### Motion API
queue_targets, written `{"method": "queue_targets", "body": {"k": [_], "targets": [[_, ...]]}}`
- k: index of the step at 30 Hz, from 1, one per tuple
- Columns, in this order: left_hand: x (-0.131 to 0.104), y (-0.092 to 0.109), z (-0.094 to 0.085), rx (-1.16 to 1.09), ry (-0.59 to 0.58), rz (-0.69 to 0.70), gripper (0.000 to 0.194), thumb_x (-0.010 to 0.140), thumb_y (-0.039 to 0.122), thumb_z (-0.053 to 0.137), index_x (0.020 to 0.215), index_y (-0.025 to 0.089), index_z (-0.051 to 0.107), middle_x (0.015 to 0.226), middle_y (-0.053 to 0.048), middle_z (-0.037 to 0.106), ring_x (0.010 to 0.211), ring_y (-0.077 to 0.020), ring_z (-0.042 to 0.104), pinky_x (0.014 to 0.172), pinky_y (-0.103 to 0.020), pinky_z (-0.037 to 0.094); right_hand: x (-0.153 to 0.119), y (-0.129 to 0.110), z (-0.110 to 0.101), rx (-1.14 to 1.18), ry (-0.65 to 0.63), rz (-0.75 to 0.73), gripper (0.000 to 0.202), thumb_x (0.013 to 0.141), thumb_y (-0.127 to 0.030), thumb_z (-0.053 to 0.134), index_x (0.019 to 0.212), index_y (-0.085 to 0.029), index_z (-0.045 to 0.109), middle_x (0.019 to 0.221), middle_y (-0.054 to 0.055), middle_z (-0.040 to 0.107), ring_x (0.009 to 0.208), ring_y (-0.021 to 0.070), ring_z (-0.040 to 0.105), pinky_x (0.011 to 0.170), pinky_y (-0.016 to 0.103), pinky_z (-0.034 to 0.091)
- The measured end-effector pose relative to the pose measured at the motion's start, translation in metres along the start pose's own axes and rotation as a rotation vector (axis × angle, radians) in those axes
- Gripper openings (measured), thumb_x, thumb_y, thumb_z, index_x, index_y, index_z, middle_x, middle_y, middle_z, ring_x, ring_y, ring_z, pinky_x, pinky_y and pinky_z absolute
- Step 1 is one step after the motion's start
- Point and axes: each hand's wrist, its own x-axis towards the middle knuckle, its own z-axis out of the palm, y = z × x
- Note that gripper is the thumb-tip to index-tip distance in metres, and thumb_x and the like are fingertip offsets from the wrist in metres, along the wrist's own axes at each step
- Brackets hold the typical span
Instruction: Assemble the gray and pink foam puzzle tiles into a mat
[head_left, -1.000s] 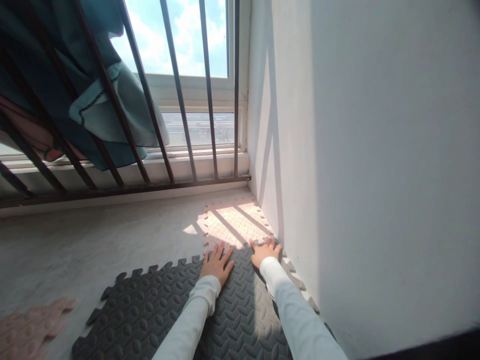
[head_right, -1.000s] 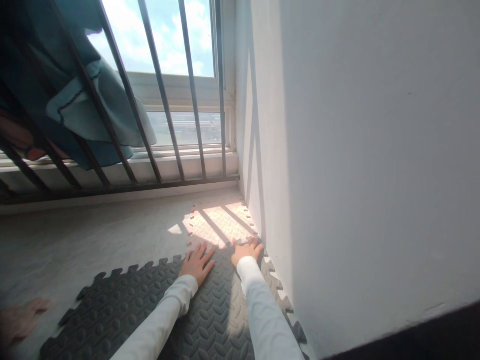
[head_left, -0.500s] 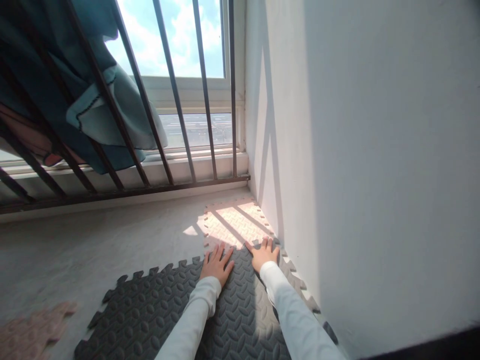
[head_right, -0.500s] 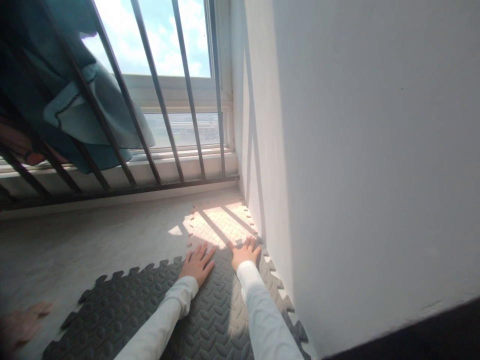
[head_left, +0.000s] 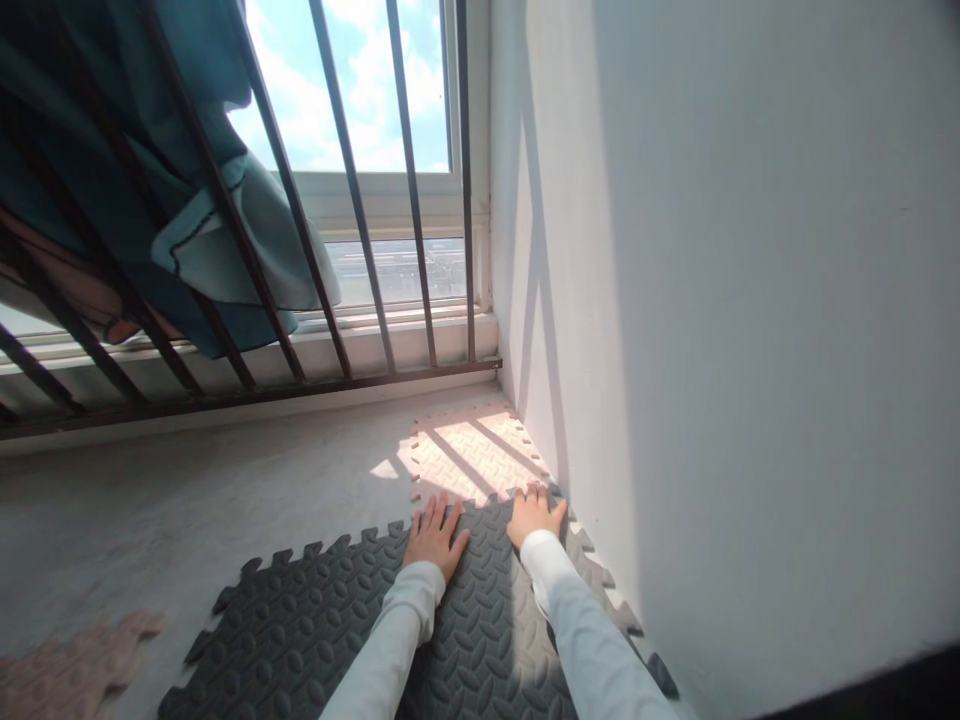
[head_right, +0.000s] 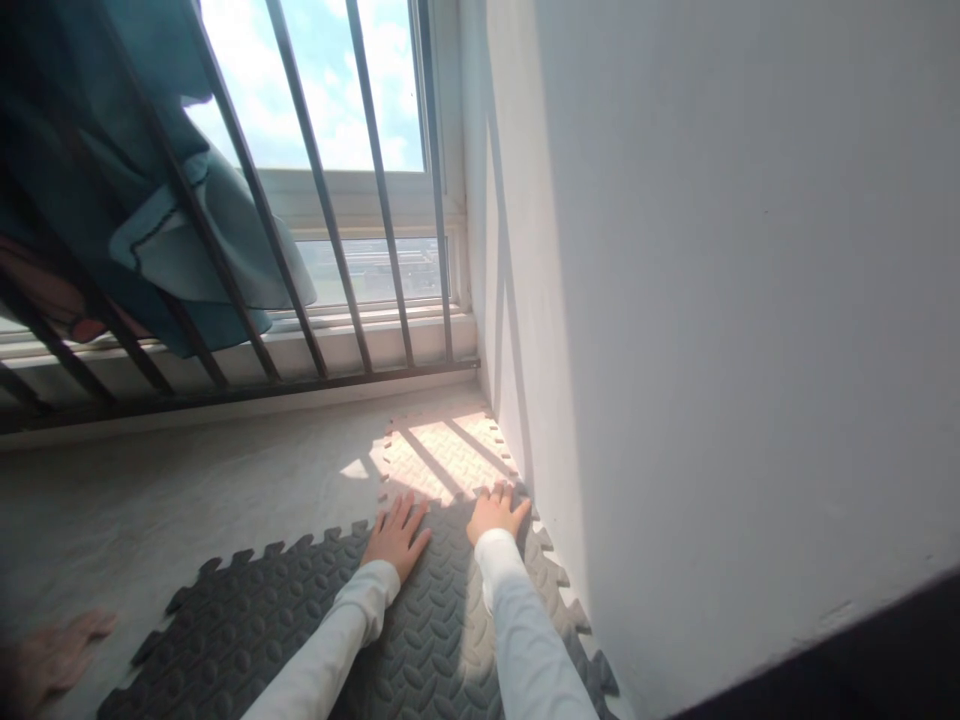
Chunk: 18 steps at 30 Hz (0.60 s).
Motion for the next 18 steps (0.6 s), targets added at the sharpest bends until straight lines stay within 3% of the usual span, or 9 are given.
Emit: {"method": "queue_targets", "body": {"k": [3, 6, 11, 15, 18], "targets": [[0.000, 0.001, 0.004, 0.022, 0.040, -0.054, 0.056, 0.081, 0.044, 0.032, 0.132, 0.024, 0.025, 0.141, -0.008, 0.017, 0.129, -0.0243, 0.012, 0.103, -0.042, 0.013, 0.001, 0.009, 0.004, 0.044, 0.000, -0.005, 0.063, 0.069, -0.024, 0.034, 0.131, -0.019, 0.023, 0.141, 0.006, 0.017, 0.128, 0.0199, 0.010, 0.096, 0.059, 0.003], [0.002, 0.000, 0.007, 0.015, 0.069, -0.069, 0.056, 0.080, 0.045, 0.034, 0.131, 0.024, 0.027, 0.141, -0.009, 0.019, 0.129, -0.0257, 0.013, 0.103, -0.042, 0.015, 0.003, 0.017, 0.005, 0.039, -0.020, -0.038, 0.066, 0.069, -0.029, 0.033, 0.132, -0.017, 0.020, 0.141, 0.004, 0.015, 0.128, 0.0173, 0.008, 0.100, 0.053, 0.003], [0.010, -0.008, -0.009, -0.043, -0.075, -0.039, 0.054, 0.079, 0.046, 0.035, 0.129, 0.026, 0.031, 0.140, -0.007, 0.021, 0.128, -0.0234, 0.016, 0.102, -0.040, 0.018, 0.000, 0.012, -0.004, -0.006, -0.053, -0.049, 0.067, 0.069, -0.030, 0.039, 0.131, -0.011, 0.024, 0.140, 0.007, 0.018, 0.128, 0.0204, 0.012, 0.101, 0.039, 0.014], [-0.001, -0.020, -0.028, -0.081, -0.173, -0.044, 0.055, 0.081, 0.043, 0.029, 0.132, 0.023, 0.025, 0.140, -0.007, 0.021, 0.128, -0.0189, 0.019, 0.103, -0.041, 0.016, -0.032, 0.008, -0.003, -0.012, -0.019, -0.067, 0.065, 0.070, -0.023, 0.036, 0.132, -0.013, 0.021, 0.139, 0.009, 0.023, 0.126, 0.0206, 0.019, 0.100, 0.041, 0.015], [-0.037, -0.041, -0.033, -0.090, -0.204, -0.142, 0.064, 0.077, 0.043, 0.031, 0.134, 0.017, 0.016, 0.141, -0.010, 0.015, 0.128, -0.0191, 0.016, 0.102, -0.045, 0.012, -0.069, 0.008, 0.009, 0.006, -0.063, -0.093, 0.066, 0.068, -0.023, 0.039, 0.132, -0.018, 0.024, 0.140, 0.009, 0.019, 0.127, 0.0207, 0.017, 0.100, 0.041, 0.017]]}}
